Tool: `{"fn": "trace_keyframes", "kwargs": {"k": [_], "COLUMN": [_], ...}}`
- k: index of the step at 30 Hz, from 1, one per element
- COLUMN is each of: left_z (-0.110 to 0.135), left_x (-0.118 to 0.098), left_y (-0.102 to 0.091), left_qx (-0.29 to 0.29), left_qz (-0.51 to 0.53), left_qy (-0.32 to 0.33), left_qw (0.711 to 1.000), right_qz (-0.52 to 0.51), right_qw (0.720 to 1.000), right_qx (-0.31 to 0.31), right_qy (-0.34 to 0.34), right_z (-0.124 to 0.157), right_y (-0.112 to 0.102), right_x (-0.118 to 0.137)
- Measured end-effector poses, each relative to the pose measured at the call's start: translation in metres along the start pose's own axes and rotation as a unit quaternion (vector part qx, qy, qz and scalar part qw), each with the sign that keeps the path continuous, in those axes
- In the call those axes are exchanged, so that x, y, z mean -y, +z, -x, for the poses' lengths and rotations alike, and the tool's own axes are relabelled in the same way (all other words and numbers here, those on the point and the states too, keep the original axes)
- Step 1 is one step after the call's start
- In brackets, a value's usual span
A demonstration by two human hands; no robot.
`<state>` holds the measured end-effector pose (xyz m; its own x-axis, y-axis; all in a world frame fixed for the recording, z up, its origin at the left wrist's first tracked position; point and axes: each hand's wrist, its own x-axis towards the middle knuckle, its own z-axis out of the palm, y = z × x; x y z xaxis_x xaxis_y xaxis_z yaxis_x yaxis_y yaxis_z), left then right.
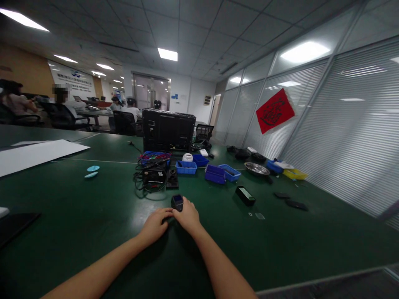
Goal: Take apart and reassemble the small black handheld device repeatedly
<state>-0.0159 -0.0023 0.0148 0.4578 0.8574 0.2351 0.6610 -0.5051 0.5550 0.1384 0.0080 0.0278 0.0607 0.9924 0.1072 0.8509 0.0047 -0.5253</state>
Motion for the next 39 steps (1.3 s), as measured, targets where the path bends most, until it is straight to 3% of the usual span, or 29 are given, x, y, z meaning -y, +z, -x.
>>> {"fn": "trace_keyframes", "kwargs": {"k": [10,16,20,24,30,39], "left_z": [0.002,0.003,0.003,0.003,0.002,0.003], "left_x": [0.001,0.003,0.001,0.0,0.004,0.005], "left_y": [0.001,0.001,-0.001,-0.002,0.001,0.002], "left_qx": [-0.016,-0.023,-0.015,-0.006,-0.003,-0.012], "left_qz": [0.009,0.011,0.013,0.014,0.02,0.031], "left_qy": [0.013,0.013,-0.004,-0.01,-0.008,0.004], "left_qw": [1.0,1.0,1.0,1.0,1.0,0.999], "right_qz": [0.079,0.098,0.101,0.106,0.076,0.073], "right_qw": [0.994,0.982,0.977,0.975,0.961,0.965], "right_qx": [-0.042,-0.065,-0.068,-0.056,-0.027,-0.043], "right_qy": [0.062,0.151,0.176,0.189,0.264,0.25], "right_z": [-0.006,-0.021,-0.026,-0.03,-0.039,-0.04], "right_y": [-0.013,-0.037,-0.046,-0.051,-0.069,-0.069], "right_x": [-0.012,-0.044,-0.06,-0.072,-0.102,-0.109]}}
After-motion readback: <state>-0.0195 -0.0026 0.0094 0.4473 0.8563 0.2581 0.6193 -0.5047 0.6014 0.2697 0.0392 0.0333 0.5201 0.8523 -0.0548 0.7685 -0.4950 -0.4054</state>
